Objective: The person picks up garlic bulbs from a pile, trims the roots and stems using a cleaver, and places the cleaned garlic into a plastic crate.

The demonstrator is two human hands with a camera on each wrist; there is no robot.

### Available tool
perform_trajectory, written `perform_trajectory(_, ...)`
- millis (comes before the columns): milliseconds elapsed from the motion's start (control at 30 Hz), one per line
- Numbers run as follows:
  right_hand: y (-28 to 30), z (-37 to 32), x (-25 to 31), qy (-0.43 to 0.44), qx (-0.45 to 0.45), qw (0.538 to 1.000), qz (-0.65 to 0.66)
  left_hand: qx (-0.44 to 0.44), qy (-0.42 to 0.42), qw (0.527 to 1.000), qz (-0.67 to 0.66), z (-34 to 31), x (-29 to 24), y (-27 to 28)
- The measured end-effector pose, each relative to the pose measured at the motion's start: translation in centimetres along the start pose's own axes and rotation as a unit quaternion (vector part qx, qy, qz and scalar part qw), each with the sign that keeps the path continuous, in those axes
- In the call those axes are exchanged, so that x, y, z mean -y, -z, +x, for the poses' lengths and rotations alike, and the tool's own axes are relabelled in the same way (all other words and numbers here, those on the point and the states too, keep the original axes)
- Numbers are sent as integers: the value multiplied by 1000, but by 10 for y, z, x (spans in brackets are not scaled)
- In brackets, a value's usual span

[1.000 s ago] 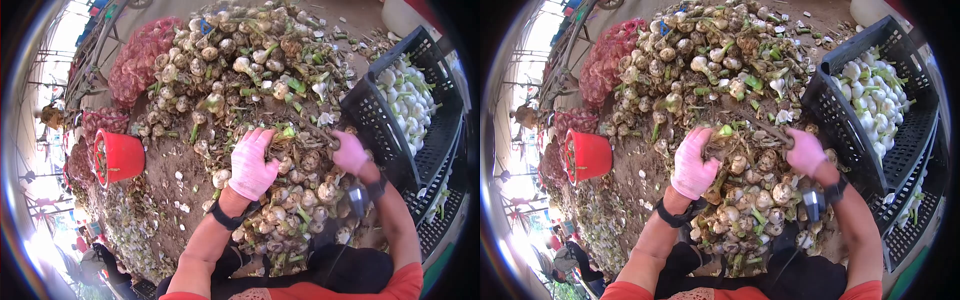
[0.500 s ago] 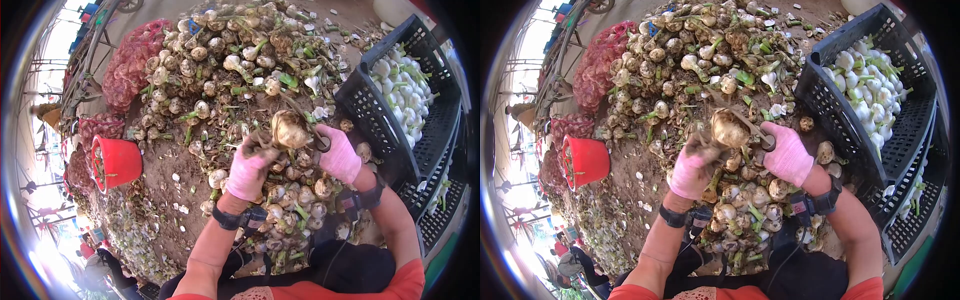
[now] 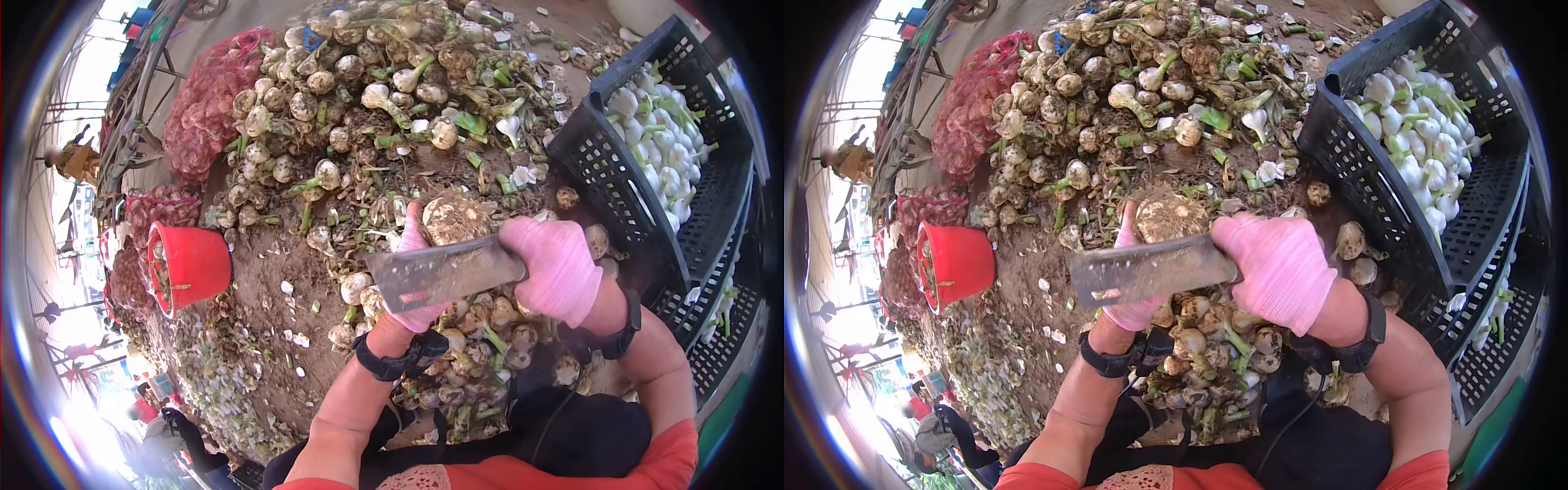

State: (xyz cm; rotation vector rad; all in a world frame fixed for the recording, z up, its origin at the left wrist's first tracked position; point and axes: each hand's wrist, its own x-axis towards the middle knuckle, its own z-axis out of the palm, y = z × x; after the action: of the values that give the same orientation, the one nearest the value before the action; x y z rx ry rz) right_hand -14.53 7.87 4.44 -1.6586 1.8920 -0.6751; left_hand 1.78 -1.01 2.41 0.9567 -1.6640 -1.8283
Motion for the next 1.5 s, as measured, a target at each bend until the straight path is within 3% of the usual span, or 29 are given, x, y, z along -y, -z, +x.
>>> perform_trajectory(100, -9, -2, -6, 29, -10, 1000, -4, -23, 150, 960, -235, 11, -6, 2)
perform_trajectory(133, -12, -3, -9, 40, -22, 999, -2, 64, 238, 851, -463, 18, 12, 11)
perform_trajectory(167, -15, -3, -11, 51, -34, 998, 0, 145, 308, 675, -655, 23, 16, 14)
perform_trajectory(233, -22, -3, -16, 57, -46, 997, -8, 137, 304, 691, -642, 18, 17, 12)
perform_trajectory(300, -27, -1, -20, 66, -57, 996, -15, 122, 311, 667, -666, 14, 18, 10)
perform_trajectory(367, -31, 0, -22, 65, -69, 995, -4, 124, 294, 689, -650, 12, 24, 10)
perform_trajectory(433, -36, 3, -29, 73, -76, 994, 0, 77, 226, 861, -449, 6, 25, 2)
perform_trajectory(467, -40, 4, -33, 82, -83, 993, 5, 50, 185, 923, -334, 0, 25, -2)
perform_trajectory(500, -43, 6, -38, 83, -81, 993, 7, 22, 140, 967, -212, -4, 23, -5)
perform_trajectory(567, -48, 12, -51, 83, -36, 995, 34, -8, 86, 992, -87, -10, 15, -9)
perform_trajectory(600, -54, 12, -52, 67, -33, 997, 36, -3, 102, 978, -183, -13, 9, -9)
perform_trajectory(700, -64, 12, -65, 25, -32, 999, 35, 34, 108, 950, -290, -16, 16, -6)
perform_trajectory(733, -58, 20, -81, -170, 1, 985, 1, 118, 234, 855, -447, -24, 21, -8)
perform_trajectory(767, -51, 15, -101, -200, -55, 978, 22, 147, 280, 794, -520, -27, 20, -4)
perform_trajectory(800, -49, 25, -96, -148, -94, 983, 53, 168, 331, 725, -581, -32, 20, 1)
perform_trajectory(833, -42, 17, -95, -119, -136, 981, 75, 199, 280, 848, -403, -33, 17, -6)
perform_trajectory(867, -35, 17, -91, -130, -148, 978, 65, 196, 200, 930, -237, -25, 15, -11)
perform_trajectory(900, -36, 21, -83, -137, -156, 976, 66, 171, 131, 975, -50, -18, 12, -16)
perform_trajectory(967, -39, 24, -86, -178, -130, 969, 114, 285, 121, 919, 243, -11, 26, -11)
perform_trajectory(1000, -45, 24, -97, -151, -158, 965, 144, 352, -8, 885, 304, -15, 48, -6)
perform_trajectory(1033, -48, 22, -103, -126, -183, 959, 175, 353, -11, 884, 306, -3, 38, -5)
perform_trajectory(1100, -46, 20, -102, -161, -159, 953, 199, 407, 129, 873, 235, 40, 11, 0)
perform_trajectory(1167, -46, 19, -98, -206, -118, 942, 238, 226, 67, 917, 322, 85, 22, 6)
perform_trajectory(1200, -46, 19, -100, -205, -109, 947, 222, 169, 70, 849, 495, 110, 19, 1)
perform_trajectory(1233, -45, 21, -99, -206, -112, 947, 219, 105, 69, 750, 649, 134, 15, -5)
perform_trajectory(1300, -42, 21, -99, -238, -93, 909, 329, 35, -62, 680, 730, 177, 58, 5)
perform_trajectory(1367, -50, 16, -112, -230, -116, 893, 369, 15, -65, 687, 723, 198, 92, 15)
perform_trajectory(1433, -52, 11, -114, -211, -110, 923, 303, 8, -23, 702, 712, 196, 102, 11)
perform_trajectory(1500, -57, 5, -123, -205, -119, 933, 270, -42, 111, 856, 504, 175, 98, 8)
